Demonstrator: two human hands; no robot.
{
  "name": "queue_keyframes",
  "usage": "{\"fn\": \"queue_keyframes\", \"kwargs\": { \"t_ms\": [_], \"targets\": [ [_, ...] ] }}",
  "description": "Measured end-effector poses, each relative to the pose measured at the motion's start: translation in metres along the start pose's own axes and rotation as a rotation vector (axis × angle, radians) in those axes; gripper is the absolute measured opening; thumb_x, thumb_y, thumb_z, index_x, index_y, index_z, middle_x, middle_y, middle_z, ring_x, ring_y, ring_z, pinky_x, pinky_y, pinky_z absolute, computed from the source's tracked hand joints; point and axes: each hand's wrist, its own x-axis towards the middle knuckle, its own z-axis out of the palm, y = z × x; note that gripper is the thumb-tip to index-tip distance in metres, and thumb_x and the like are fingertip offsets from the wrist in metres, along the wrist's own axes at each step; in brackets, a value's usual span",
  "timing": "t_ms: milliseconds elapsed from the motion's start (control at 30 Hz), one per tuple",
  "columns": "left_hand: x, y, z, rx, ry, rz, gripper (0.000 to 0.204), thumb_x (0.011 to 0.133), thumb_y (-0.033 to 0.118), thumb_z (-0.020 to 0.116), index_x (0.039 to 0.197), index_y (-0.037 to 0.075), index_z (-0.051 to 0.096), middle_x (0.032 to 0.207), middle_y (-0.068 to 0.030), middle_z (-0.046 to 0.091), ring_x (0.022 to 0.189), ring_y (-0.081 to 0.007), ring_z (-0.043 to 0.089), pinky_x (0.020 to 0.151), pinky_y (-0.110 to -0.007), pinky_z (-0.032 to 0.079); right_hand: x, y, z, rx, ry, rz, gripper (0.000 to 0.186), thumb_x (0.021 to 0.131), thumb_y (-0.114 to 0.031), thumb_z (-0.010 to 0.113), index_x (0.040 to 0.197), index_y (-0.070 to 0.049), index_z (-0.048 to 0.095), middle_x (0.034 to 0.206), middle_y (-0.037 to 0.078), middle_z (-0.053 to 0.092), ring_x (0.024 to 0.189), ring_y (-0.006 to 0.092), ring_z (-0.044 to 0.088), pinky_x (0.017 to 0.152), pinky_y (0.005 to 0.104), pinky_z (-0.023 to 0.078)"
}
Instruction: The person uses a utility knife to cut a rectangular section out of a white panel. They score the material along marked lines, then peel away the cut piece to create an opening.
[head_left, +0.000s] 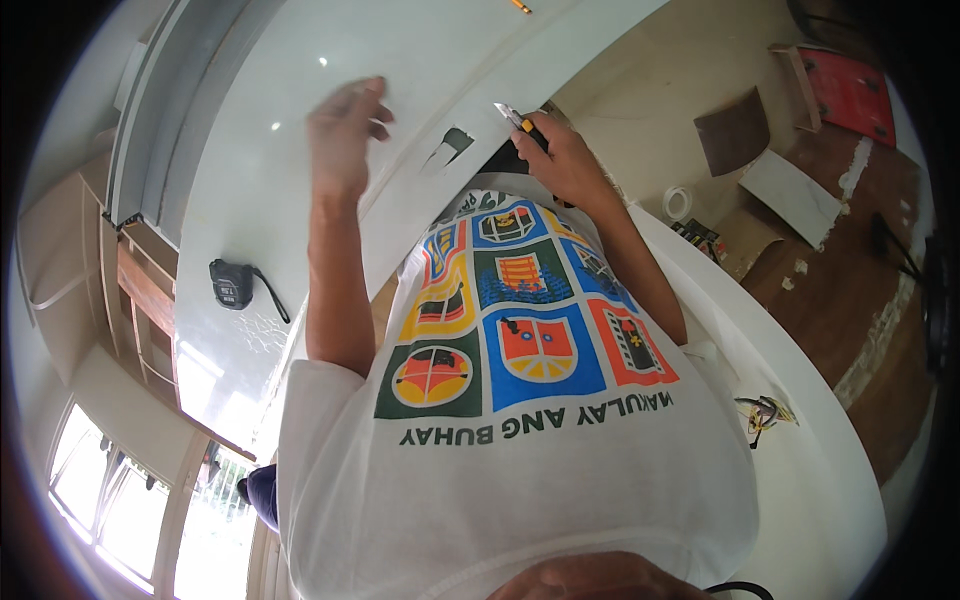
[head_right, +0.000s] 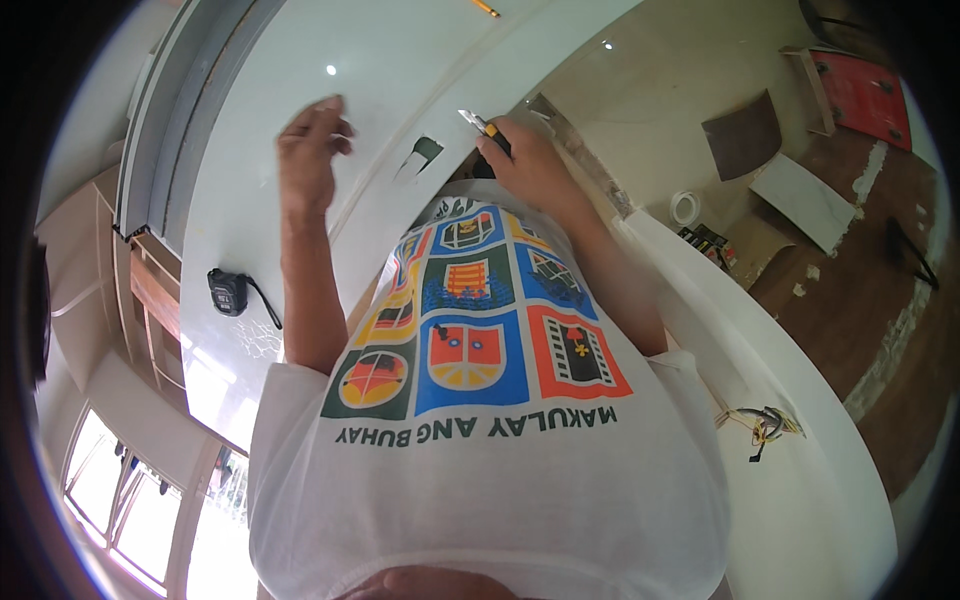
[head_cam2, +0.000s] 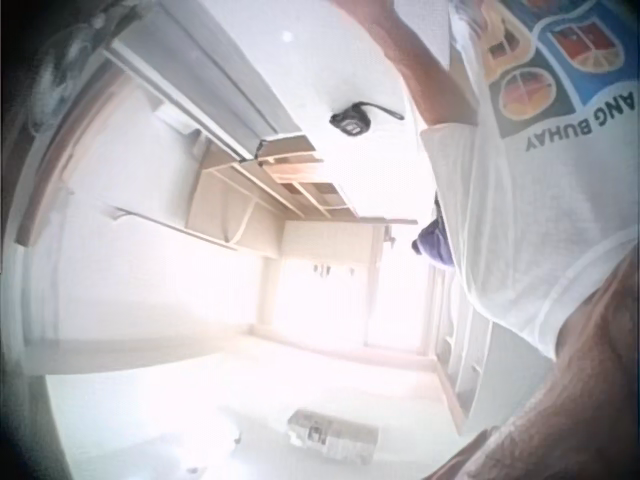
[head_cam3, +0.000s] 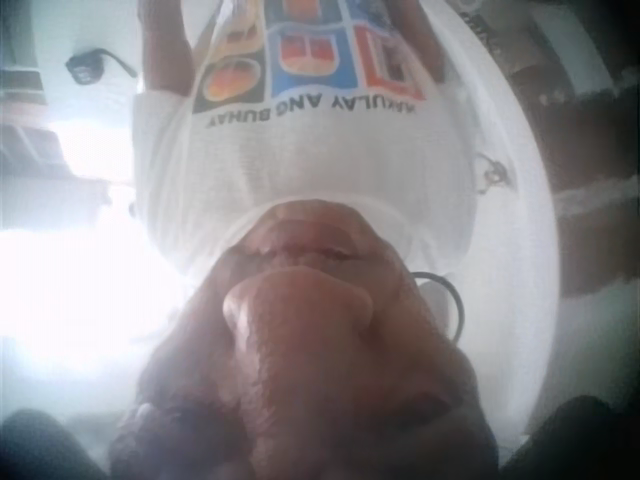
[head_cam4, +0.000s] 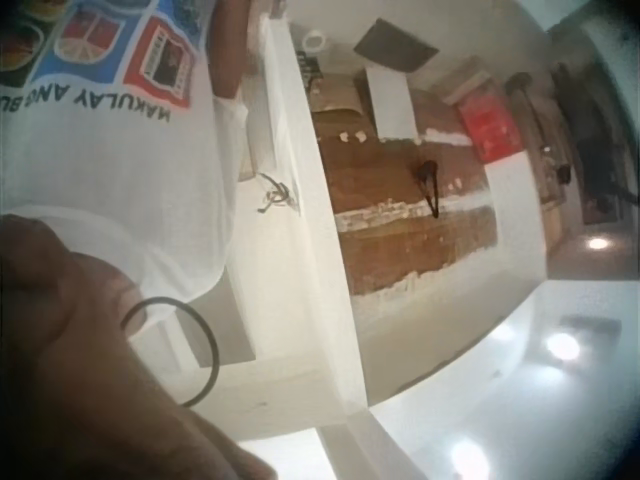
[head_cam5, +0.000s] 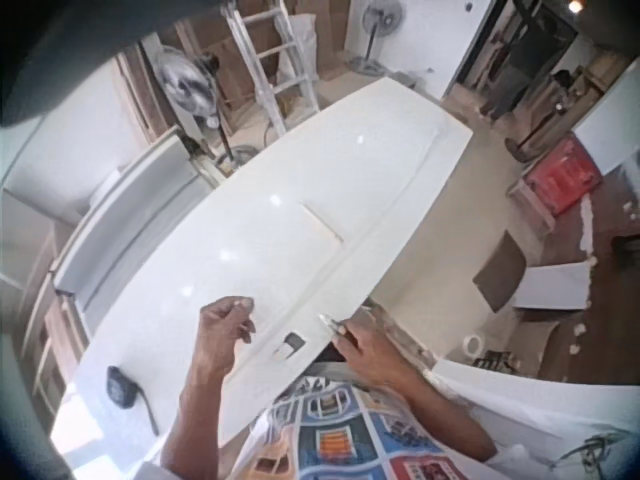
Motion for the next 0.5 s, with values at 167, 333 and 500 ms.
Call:
{"fn": "queue_keyframes", "kwargs": {
  "t_ms": [167, 333, 500],
  "targets": [
    [0.008, 0.002, -0.025, 0.291, 0.265, 0.157, 0.046, 0.095, 0.013, 0.078, 0.132, -0.009, 0.064, 0.099, -0.011, 0.074, 0.082, -0.0165, 0.071, 0.067, -0.029, 0.056, 0.009, -0.005, -0.002, -0.206, 0.131, 0.007, 0.039, 0.095, -0.033, 0.073, 0.109, 0.002, 0.064, 0.089, 0.023, 0.07, 0.082, 0.0384, 0.067, 0.074, 0.0463, 0.051],
    [-0.013, -0.032, -0.025, 0.234, 0.498, 0.248, 0.069, 0.095, 0.007, 0.072, 0.152, -0.012, 0.037, 0.109, -0.0171, 0.073, 0.087, -0.0204, 0.074, 0.075, -0.032, 0.061, 0.037, -0.012, -0.021, -0.413, 0.208, -0.091, 0.033, 0.089, -0.029, 0.077, 0.098, 0.0, 0.064, 0.072, 0.013, 0.063, 0.063, 0.0262, 0.057, 0.065, 0.0399, 0.05],
    [-0.042, -0.056, -0.039, 0.126, 0.732, 0.194, 0.046, 0.097, 0.016, 0.077, 0.128, -0.012, 0.06, 0.095, -0.0124, 0.073, 0.084, -0.0169, 0.073, 0.074, -0.031, 0.061, 0.062, -0.039, -0.052, -0.564, 0.148, -0.003, 0.036, 0.088, -0.031, 0.077, 0.102, 0.0, 0.065, 0.075, 0.012, 0.065, 0.067, 0.0269, 0.061, 0.068, 0.0404, 0.052]
  ]
}}
